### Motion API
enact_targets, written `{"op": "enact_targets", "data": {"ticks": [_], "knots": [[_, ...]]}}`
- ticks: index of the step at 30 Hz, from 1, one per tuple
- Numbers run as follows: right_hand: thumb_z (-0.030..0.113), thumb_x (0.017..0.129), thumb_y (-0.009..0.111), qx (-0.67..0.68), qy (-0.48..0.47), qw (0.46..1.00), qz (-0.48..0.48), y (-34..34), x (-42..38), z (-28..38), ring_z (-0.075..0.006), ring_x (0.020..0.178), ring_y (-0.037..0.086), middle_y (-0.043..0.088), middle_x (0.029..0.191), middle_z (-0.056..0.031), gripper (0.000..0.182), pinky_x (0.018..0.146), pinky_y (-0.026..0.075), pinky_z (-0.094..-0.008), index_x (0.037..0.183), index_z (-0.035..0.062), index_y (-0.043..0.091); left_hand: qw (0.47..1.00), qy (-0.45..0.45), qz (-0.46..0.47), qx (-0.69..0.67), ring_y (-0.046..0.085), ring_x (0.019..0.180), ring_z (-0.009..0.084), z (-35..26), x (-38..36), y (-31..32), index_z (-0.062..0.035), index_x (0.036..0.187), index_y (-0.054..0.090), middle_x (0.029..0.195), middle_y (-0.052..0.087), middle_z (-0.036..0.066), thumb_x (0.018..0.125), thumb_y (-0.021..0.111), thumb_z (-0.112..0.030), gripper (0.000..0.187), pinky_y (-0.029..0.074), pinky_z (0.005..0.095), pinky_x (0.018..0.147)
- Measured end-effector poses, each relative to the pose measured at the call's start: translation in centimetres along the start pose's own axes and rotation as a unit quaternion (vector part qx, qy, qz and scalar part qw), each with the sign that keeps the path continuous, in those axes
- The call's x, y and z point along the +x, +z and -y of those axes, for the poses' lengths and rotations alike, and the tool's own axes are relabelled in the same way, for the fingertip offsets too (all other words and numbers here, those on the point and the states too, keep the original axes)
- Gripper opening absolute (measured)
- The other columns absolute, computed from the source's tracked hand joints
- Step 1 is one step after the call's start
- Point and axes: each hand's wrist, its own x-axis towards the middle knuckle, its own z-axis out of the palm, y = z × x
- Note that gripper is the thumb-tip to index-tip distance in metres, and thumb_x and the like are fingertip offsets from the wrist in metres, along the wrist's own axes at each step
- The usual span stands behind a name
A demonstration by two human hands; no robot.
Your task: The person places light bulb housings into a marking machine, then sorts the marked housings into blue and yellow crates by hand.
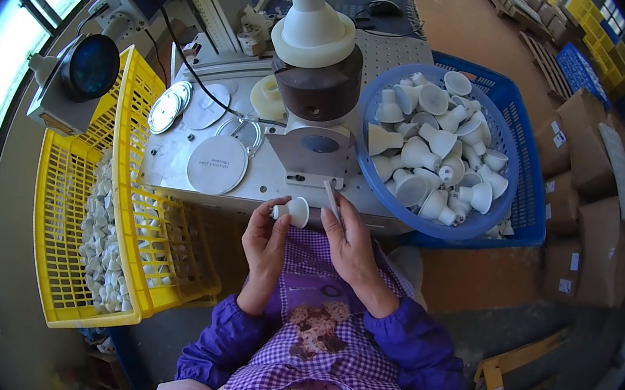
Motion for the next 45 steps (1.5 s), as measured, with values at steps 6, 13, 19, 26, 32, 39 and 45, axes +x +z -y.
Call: {"op": "enact_targets", "data": {"ticks": [6,13,19,26,32,39,45], "knots": [[0.012,0.092,0.058,-0.144,-0.163,0.976,-0.022,1.1,-0.4,0.5,-0.0213,0.080,0.058,0.056,0.093,-0.0115,0.034,0.069,0.047,-0.0290,0.124,0.0021,0.055,0.968,0.146,-0.118,0.169,0.061,0.101,0.0249,2.2,0.6,-1.7,-0.0012,0.111,0.055,0.111,0.061,0.015,0.084,0.064,-0.001,0.029,0.048,0.0330,0.087],[0.006,0.086,0.062,-0.225,-0.225,0.947,-0.041,3.3,0.7,0.3,-0.0263,0.081,0.060,0.058,0.095,-0.0122,0.032,0.070,0.050,-0.0335,0.117,0.0065,0.062,0.892,0.285,-0.094,0.337,0.059,0.101,0.0297,1.9,1.3,-1.7,-0.0010,0.106,0.055,0.108,0.063,0.016,0.078,0.068,0.001,0.031,0.047,0.0366,0.088],[0.005,0.084,0.062,-0.166,-0.200,0.966,0.003,3.4,0.9,-0.6,-0.0266,0.073,0.061,0.058,0.094,-0.0108,0.035,0.066,0.051,-0.0339,0.119,0.0079,0.061,0.892,0.294,-0.092,0.330,0.058,0.098,0.0322,2.5,1.8,-1.9,-0.0016,0.105,0.055,0.108,0.063,0.016,0.078,0.070,-0.005,0.031,0.047,0.0394,0.086],[0.005,0.084,0.061,-0.251,-0.227,0.940,0.046,3.2,2.6,-0.3,-0.0253,0.073,0.063,0.056,0.089,-0.0094,0.037,0.063,0.053,-0.0339,0.121,0.0089,0.060,0.879,0.319,-0.091,0.342,0.058,0.096,0.0333,3.3,1.9,-2.1,-0.0020,0.106,0.054,0.109,0.063,0.016,0.081,0.069,-0.013,0.031,0.047,0.0401,0.085],[0.004,0.082,0.061,-0.212,-0.242,0.946,0.034,3.1,1.5,-1.0,-0.0254,0.070,0.062,0.055,0.088,-0.0092,0.040,0.061,0.052,-0.0347,0.122,0.0088,0.059,0.880,0.318,-0.086,0.342,0.058,0.096,0.0334,3.3,2.2,-2.1,-0.0020,0.106,0.054,0.109,0.063,0.016,0.081,0.069,-0.015,0.032,0.047,0.0402,0.084],[0.004,0.082,0.061,-0.266,-0.229,0.935,0.057,2.9,1.7,0.3,-0.0260,0.069,0.061,0.054,0.087,-0.0086,0.040,0.061,0.052,-0.0351,0.121,0.0087,0.059,0.868,0.339,-0.080,0.355,0.058,0.095,0.0342,3.5,2.5,-2.2,-0.0021,0.106,0.054,0.109,0.062,0.017,0.080,0.070,-0.014,0.032,0.047,0.0406,0.083],[0.003,0.082,0.060,-0.288,-0.213,0.931,0.065,3.1,2.8,1.2,-0.0256,0.069,0.062,0.053,0.087,-0.0078,0.039,0.060,0.053,-0.0356,0.121,0.0094,0.060,0.865,0.343,-0.069,0.361,0.058,0.095,0.0339,3.3,2.2,-2.3,-0.0024,0.106,0.054,0.109,0.063,0.016,0.079,0.070,-0.013,0.033,0.047,0.0408,0.083]]}}
